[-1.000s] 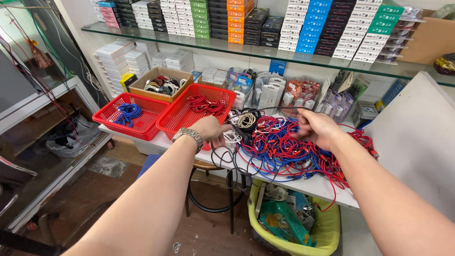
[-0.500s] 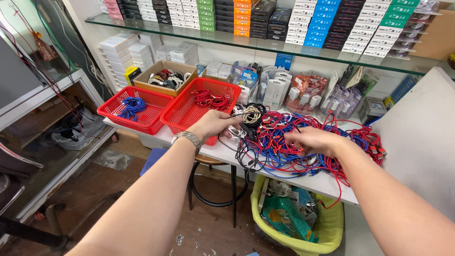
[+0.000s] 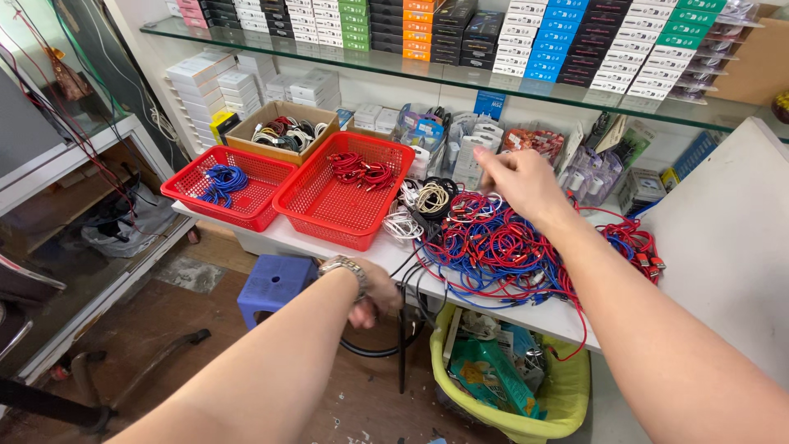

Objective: The person sorts a large pile of tangled USB cables on a table, untangling and coiling them by hand. They place the organized cables into red plastic baskets and a cardboard box, separating them by color and type.

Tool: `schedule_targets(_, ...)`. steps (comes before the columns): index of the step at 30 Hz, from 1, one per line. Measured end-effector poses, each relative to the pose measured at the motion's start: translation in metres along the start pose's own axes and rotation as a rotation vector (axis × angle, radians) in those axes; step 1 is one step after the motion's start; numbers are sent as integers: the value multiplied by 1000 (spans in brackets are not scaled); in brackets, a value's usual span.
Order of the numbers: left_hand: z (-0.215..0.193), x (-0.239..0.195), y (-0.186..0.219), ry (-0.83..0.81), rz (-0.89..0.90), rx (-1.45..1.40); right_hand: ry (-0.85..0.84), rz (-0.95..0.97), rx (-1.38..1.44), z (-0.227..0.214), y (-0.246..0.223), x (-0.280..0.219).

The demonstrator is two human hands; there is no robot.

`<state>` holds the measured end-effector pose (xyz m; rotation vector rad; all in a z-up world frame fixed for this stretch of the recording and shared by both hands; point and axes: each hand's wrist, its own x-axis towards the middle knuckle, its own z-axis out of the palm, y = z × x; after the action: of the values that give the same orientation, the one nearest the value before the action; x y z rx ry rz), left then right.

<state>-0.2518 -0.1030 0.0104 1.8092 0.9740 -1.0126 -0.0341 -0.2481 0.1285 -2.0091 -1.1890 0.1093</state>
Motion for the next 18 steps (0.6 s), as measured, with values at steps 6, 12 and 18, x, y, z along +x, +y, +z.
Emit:
schedule_targets(6, -26, -4, -16, 430, 92, -27, 16, -17, -477, -5, 17, -10)
schedule_targets(12, -50, 7, -12, 568, 151, -127, -288, 452, -57, -2, 56, 17)
schedule_targets(18, -49, 17, -27, 319, 213, -303, -667, 634, 132, 26, 89, 4)
